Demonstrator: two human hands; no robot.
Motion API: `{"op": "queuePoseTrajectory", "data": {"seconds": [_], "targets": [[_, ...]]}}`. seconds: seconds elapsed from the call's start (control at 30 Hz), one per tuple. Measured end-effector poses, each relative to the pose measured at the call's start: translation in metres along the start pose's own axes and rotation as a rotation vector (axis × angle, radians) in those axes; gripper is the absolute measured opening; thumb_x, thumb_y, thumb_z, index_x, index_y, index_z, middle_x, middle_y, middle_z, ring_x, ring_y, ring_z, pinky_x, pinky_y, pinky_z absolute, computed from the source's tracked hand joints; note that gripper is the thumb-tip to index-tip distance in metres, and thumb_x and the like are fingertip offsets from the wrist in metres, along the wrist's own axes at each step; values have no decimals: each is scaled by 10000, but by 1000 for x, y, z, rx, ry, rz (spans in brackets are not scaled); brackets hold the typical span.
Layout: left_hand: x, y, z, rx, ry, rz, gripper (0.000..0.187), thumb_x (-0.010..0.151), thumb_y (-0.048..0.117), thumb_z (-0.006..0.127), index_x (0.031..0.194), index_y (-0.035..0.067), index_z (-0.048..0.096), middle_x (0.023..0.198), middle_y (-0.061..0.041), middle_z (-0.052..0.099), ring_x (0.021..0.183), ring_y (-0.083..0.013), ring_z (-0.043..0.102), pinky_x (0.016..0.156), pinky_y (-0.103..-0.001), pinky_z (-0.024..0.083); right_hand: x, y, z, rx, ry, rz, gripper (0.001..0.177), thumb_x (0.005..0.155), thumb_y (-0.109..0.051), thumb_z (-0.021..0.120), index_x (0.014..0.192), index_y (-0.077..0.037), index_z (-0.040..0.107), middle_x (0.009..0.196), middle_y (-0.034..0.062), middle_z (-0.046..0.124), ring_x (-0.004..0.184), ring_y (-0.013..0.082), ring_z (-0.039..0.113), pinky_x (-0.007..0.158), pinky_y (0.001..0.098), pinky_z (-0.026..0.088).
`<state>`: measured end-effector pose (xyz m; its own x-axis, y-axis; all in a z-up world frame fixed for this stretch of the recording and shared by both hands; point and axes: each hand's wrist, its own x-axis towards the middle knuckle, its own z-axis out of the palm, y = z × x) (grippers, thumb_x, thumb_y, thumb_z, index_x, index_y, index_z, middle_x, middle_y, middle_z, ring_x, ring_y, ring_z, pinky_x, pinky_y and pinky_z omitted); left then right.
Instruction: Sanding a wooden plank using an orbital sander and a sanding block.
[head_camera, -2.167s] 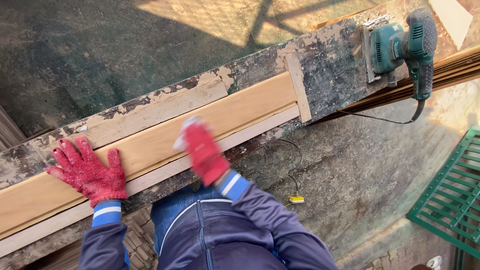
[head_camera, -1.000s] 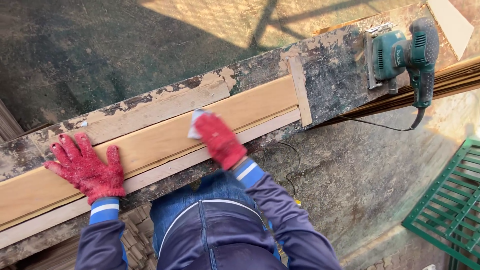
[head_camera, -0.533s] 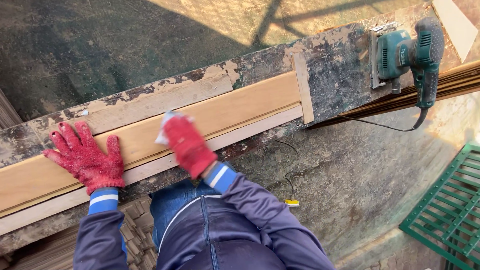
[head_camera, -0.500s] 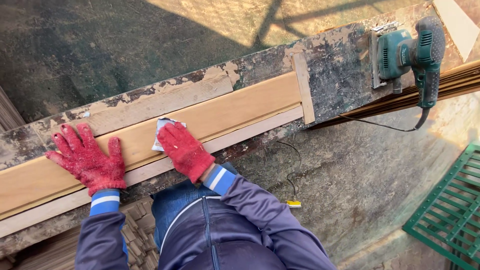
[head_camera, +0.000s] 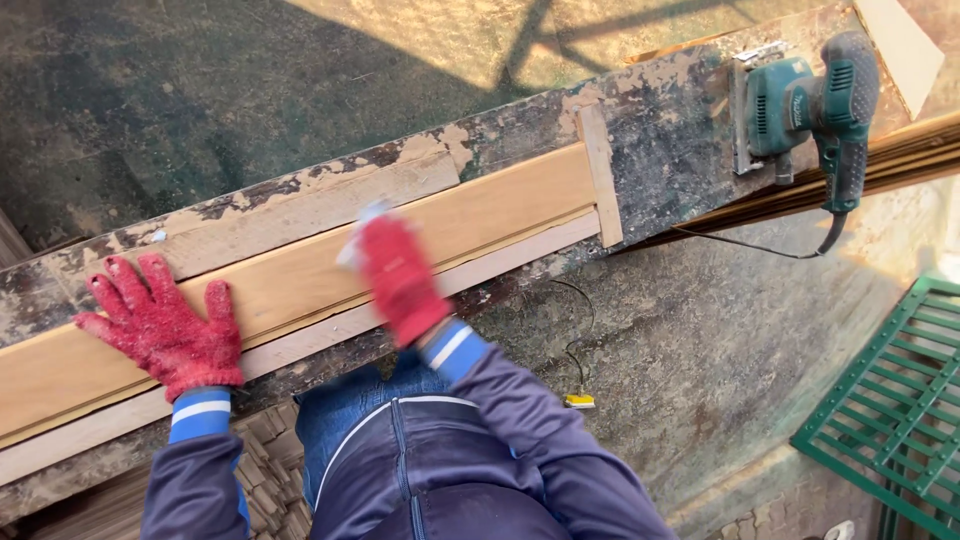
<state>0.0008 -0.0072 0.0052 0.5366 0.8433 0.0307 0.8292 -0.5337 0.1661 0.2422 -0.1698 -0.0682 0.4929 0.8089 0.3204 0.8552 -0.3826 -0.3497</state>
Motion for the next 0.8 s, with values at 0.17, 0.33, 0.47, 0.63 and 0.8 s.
{"op": "queuePoseTrajectory", "data": {"seconds": [0.17, 0.33, 0.47, 0.63, 0.8], "targets": [[2, -5, 4, 51, -52, -50, 878, 1056, 426, 582, 1630, -235, 508, 1700, -457, 348, 1555, -603, 164, 1177, -726, -31, -1, 18, -42, 576, -165, -277, 518, 842, -14, 688, 1351, -61, 604, 1454, 167, 591, 1394, 341, 557, 1282, 547, 362], [10, 17, -11, 1, -94, -82, 867, 1057, 438, 538, 1665, -164, 401, 1702, -402, 233, 1538, -591, 90, 1150, -766, -49, -8, 224, -72, 4, 115, 242, 370, 974, -92, 682, 1335, -50, 613, 1291, 131, 662, 1098, 280, 647, 943, 392, 573], [8, 16, -7, 81, -80, -213, 863, 1009, 600, 506, 1668, 57, 376, 1705, -285, 243, 1562, -479, 130, 1220, -698, 96, -33, 224, -16, -379, 218, 117, 430, 1028, -256, 731, 1387, -24, 681, 1446, 201, 624, 1382, 343, 550, 1245, 465, 326], [-7, -6, 13, 154, 92, -269, 843, 890, 621, 679, 1583, 192, 466, 1652, -152, 384, 1565, -375, 274, 1258, -643, 180, -19, -21, 10, 227, 75, -429, 441, 944, -216, 730, 1335, -14, 695, 1394, 212, 660, 1338, 418, 583, 1232, 542, 386], [-29, -70, 28, -13, 312, -213, 789, 946, 472, 682, 1612, 194, 363, 1731, -159, 202, 1612, -383, 193, 1282, -710, 170, 6, -66, -17, 622, -214, -739, 369, 955, -251, 697, 1273, -63, 701, 1306, 168, 693, 1278, 428, 610, 1173, 576, 445]]}}
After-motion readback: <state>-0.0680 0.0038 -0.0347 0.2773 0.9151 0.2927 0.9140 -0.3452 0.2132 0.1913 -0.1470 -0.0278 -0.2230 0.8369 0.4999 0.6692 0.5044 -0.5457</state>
